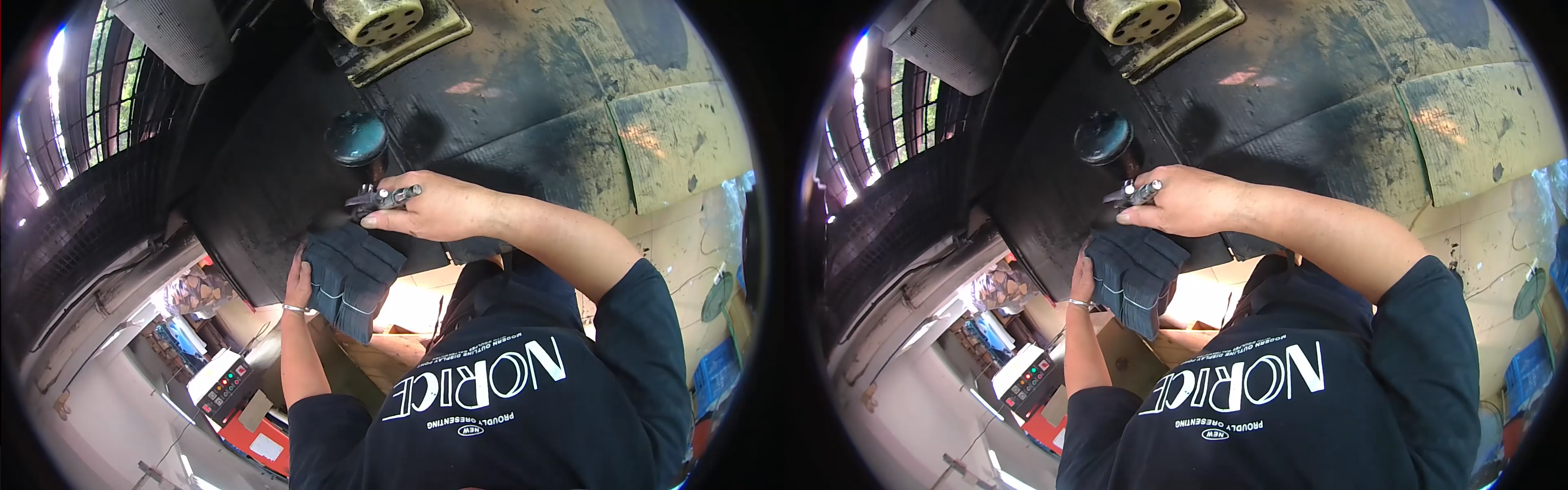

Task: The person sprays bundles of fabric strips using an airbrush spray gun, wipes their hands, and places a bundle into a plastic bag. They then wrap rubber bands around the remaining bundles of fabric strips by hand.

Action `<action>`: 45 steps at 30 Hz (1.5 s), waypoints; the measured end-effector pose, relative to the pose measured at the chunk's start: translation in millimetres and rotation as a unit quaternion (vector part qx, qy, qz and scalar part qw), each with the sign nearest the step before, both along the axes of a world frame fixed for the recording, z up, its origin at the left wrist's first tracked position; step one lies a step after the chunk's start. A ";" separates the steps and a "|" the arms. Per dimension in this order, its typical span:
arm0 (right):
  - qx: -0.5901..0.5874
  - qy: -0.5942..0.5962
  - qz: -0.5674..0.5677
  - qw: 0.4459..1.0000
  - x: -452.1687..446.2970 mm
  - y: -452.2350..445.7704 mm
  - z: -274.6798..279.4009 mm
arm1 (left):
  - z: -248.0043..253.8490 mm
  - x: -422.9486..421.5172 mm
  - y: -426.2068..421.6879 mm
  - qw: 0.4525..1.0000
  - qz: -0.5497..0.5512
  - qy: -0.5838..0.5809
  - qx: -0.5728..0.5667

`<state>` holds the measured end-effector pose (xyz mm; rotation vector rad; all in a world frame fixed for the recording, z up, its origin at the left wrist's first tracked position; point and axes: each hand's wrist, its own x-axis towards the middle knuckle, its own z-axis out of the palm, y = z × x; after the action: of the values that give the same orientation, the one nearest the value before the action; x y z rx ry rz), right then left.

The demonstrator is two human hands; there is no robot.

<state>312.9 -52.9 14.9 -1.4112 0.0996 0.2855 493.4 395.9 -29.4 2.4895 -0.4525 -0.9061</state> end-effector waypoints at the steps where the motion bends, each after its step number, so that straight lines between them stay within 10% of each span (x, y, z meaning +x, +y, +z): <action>1: 0.019 -0.004 0.008 1.000 0.7 -0.2 1.5 | -2.6 -0.4 3.0 1.000 0.002 -0.001 0.001; 14: 0.001 -0.009 0.037 0.999 -2.7 -14.9 -0.2 | 40.4 -42.5 -7.2 0.998 0.056 -0.016 0.018; 27: -0.025 -0.050 -0.001 0.998 -16.8 -28.3 -14.2 | 83.6 -117.1 -87.5 0.952 -0.157 -0.135 0.227; 45: 0.007 -0.091 0.011 0.996 -56.2 3.7 27.8 | 56.3 -120.3 -53.5 0.982 -0.103 -0.134 0.079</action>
<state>256.7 -49.3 42.6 -1.4194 -0.0680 0.1740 373.1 342.4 26.8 2.7635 -0.7663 -0.7043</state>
